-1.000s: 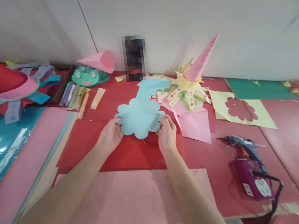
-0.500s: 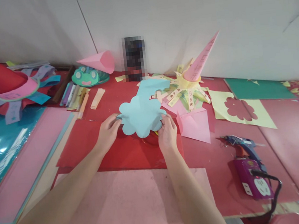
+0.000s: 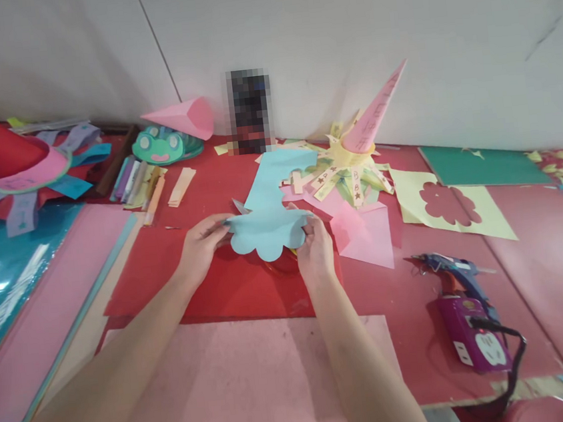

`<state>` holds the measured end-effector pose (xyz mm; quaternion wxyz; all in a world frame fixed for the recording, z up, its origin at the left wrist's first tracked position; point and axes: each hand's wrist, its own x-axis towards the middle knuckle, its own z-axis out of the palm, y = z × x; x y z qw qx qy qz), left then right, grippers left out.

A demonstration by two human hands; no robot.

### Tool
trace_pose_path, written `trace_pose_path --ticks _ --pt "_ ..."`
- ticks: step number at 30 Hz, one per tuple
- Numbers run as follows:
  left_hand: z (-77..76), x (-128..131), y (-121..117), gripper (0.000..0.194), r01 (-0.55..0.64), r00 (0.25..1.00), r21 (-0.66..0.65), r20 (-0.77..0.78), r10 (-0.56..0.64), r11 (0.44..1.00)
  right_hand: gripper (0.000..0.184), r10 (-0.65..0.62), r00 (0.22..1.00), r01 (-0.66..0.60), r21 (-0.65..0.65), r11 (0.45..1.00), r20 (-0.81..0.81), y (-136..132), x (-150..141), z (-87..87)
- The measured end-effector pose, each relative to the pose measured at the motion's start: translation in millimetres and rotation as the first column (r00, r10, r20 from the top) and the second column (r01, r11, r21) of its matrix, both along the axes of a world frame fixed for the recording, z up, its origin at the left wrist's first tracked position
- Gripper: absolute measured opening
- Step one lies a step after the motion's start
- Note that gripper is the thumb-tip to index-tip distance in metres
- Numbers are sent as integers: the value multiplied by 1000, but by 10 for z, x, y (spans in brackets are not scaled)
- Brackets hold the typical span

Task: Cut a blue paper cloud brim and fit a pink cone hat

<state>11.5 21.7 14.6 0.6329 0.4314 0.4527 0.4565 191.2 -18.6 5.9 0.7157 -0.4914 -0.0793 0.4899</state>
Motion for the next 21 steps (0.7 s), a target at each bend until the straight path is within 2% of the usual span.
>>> trace_pose_path --ticks 9,21 --pt "26 19 -20 19 19 1000 24 -2 -19 1000 10 47 999 -47 50 998 -12 -26 9 -9" --pt "40 23 -26 19 14 1000 7 5 -14 1000 7 34 999 -33 7 999 -32 -17 -8 52"
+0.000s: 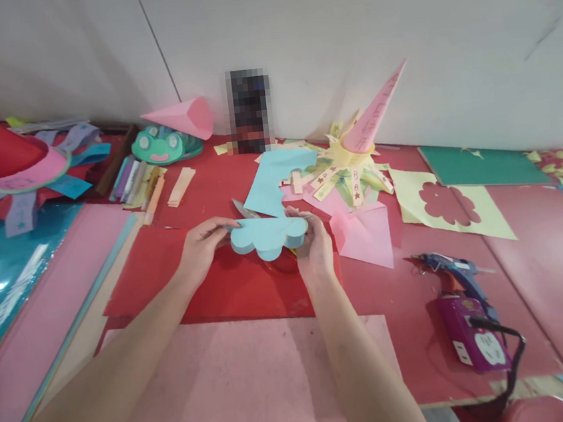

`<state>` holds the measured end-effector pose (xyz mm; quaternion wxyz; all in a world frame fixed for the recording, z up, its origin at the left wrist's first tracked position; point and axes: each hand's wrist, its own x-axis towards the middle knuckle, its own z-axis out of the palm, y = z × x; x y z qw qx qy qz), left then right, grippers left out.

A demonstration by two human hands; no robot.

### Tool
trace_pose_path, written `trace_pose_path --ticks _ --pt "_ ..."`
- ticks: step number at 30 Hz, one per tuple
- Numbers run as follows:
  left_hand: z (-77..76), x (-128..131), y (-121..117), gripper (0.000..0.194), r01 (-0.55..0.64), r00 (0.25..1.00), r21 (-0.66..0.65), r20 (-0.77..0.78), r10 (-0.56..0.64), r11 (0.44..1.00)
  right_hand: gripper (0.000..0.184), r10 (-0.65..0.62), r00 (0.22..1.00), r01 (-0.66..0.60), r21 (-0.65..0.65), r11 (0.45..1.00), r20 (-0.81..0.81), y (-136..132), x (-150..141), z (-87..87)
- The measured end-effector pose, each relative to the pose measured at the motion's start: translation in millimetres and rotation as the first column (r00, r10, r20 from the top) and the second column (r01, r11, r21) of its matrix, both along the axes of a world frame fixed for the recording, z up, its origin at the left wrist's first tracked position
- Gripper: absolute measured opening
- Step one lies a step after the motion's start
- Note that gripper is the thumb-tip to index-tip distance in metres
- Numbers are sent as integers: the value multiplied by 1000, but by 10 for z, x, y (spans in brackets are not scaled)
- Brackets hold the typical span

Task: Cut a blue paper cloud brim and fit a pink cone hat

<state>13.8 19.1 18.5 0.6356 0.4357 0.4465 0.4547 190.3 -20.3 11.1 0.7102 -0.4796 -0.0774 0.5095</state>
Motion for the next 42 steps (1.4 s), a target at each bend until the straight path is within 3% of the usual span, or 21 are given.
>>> trace_pose_path --ticks 7,11,15,19,24,26,28,31,37,42 --pt "-51 -13 -13 21 4 999 90 -35 -1 996 10 38 999 -39 49 998 30 -11 15 -14" --pt "-68 -11 -14 21 -51 997 136 -53 58 989 31 61 997 -66 110 992 51 -11 -19 12" --pt "-71 -12 -32 22 -49 995 179 -81 64 983 46 73 982 -91 94 991 172 -25 -82 17" --pt "-63 -22 -54 21 -14 996 179 -79 29 984 75 70 963 -101 108 989 260 -36 -103 -41" --pt "-32 -23 -88 26 98 994 195 -73 -86 976 83 34 938 -83 127 988 344 -29 -94 -106" --pt "-20 -4 -92 38 115 993 201 -57 -106 973 85 25 924 -81 130 988 383 -24 -93 -118" --pt "-21 19 -78 65 95 995 179 -8 -95 979 88 14 911 -74 129 989 413 -20 -93 -127" --pt "-58 39 -37 89 86 995 67 39 -89 994 90 -8 900 -61 142 988 437 -17 -95 -137" --pt "-113 35 -19 49 154 986 -64 -53 -158 986 89 53 912 -128 160 979 406 -17 -113 -117" --pt "-73 44 -37 44 134 989 -37 -63 -136 990 82 117 917 -170 108 979 380 -31 -138 -63"
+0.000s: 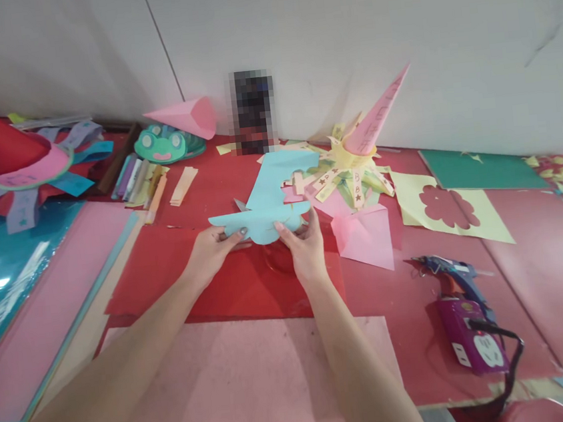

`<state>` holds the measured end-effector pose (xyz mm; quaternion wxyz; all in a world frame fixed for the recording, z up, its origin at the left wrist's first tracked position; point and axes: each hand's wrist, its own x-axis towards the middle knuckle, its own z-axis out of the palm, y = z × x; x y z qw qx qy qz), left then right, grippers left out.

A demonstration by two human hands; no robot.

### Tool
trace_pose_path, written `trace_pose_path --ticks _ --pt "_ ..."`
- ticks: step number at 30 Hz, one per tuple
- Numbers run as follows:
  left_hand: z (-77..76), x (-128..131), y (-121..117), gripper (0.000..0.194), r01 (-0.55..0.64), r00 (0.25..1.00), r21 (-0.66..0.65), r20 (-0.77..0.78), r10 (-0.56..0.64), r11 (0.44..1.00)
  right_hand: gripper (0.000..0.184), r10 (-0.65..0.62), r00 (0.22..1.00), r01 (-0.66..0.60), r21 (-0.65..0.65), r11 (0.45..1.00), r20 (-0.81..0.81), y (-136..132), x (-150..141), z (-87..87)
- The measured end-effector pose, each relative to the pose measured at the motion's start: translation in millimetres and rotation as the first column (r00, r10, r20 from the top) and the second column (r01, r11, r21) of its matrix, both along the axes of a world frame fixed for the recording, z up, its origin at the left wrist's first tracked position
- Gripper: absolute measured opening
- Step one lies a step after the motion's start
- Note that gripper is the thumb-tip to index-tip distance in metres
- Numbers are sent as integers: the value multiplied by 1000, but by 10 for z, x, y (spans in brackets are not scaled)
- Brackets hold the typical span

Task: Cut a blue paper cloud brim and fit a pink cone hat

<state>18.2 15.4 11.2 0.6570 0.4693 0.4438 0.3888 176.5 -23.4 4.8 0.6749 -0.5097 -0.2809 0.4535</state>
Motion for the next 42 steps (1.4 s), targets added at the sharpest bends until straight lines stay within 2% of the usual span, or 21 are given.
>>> trace_pose_path --ticks 7,14,24,27,32,35,42 --pt "26 -7 4 44 -1 1000 17 -20 1 1000 77 25 999 -23 -61 998 34 -30 -7 15" --pt "24 -14 7 42 13 999 8 -31 -13 1000 83 19 1000 -19 -39 999 5 -18 -10 -1" --pt "50 -12 -3 44 9 999 -2 -47 -10 1000 79 16 1000 -15 -46 999 23 -31 -21 14" --pt "31 -20 2 45 -8 999 -19 -40 7 1000 71 -12 1000 12 -52 999 0 -30 -23 21" --pt "11 -28 7 50 -27 1000 -45 8 27 999 43 -43 993 37 -56 998 -114 -15 -1 6" --pt "19 -29 0 50 -8 1000 -49 10 9 999 29 -34 996 30 -54 998 -81 -11 11 -23" --pt "-52 -33 19 61 11 998 -66 69 -6 998 25 -2 1000 2 -64 998 -6 -32 -3 -9"
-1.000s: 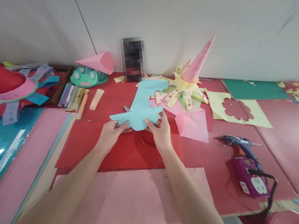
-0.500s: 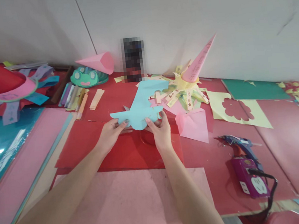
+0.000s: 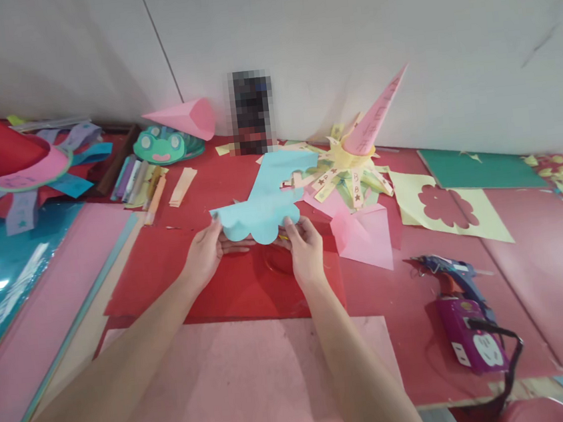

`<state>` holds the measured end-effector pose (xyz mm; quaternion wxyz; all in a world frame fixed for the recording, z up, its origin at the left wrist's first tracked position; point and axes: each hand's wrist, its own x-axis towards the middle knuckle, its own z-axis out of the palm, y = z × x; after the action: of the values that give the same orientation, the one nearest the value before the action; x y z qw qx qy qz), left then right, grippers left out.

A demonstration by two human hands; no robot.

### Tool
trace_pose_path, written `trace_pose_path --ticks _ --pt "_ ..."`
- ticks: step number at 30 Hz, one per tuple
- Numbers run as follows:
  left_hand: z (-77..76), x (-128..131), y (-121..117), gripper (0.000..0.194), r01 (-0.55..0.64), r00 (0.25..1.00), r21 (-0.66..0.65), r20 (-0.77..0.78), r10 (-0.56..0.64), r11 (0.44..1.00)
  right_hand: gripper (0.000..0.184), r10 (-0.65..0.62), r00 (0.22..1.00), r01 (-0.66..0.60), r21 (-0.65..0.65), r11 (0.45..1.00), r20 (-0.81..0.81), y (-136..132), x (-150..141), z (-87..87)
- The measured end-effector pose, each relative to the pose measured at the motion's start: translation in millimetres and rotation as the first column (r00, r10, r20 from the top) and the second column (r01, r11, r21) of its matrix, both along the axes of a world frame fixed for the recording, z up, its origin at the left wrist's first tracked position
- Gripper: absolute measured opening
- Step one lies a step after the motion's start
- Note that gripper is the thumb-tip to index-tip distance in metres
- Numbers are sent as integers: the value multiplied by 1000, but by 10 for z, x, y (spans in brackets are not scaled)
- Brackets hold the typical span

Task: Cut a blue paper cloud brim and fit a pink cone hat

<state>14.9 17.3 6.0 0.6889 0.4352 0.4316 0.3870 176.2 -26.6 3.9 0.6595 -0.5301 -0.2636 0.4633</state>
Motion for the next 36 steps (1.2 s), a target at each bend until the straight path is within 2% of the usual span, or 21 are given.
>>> trace_pose_path --ticks 4,7,11,19,25,28,32,36 --pt "-6 8 -1 54 -69 997 34 -26 70 997 25 9 1000 -9 4 1000 -9 -13 -7 22" --pt "21 12 -13 44 -68 995 79 -73 73 995 24 17 1000 -17 12 1000 -11 -15 -4 13" --pt "38 10 -11 40 -89 993 73 -72 95 993 22 42 999 -43 25 999 1 -13 -6 -5" --pt "45 9 -5 39 35 990 120 -142 -18 992 23 25 999 -27 41 999 46 -19 3 -41" --pt "62 11 -8 44 30 987 137 -162 -8 990 25 30 998 -32 35 999 51 -23 -4 -25" --pt "85 11 -12 42 4 990 109 -141 11 994 27 -3 1000 4 32 999 -5 -4 -2 1" --pt "100 11 -13 38 -29 995 64 -94 35 998 41 -71 991 72 2 997 -115 24 34 -24" --pt "65 10 -9 38 30 993 72 -114 -21 997 25 -34 996 31 37 999 81 9 33 -70"
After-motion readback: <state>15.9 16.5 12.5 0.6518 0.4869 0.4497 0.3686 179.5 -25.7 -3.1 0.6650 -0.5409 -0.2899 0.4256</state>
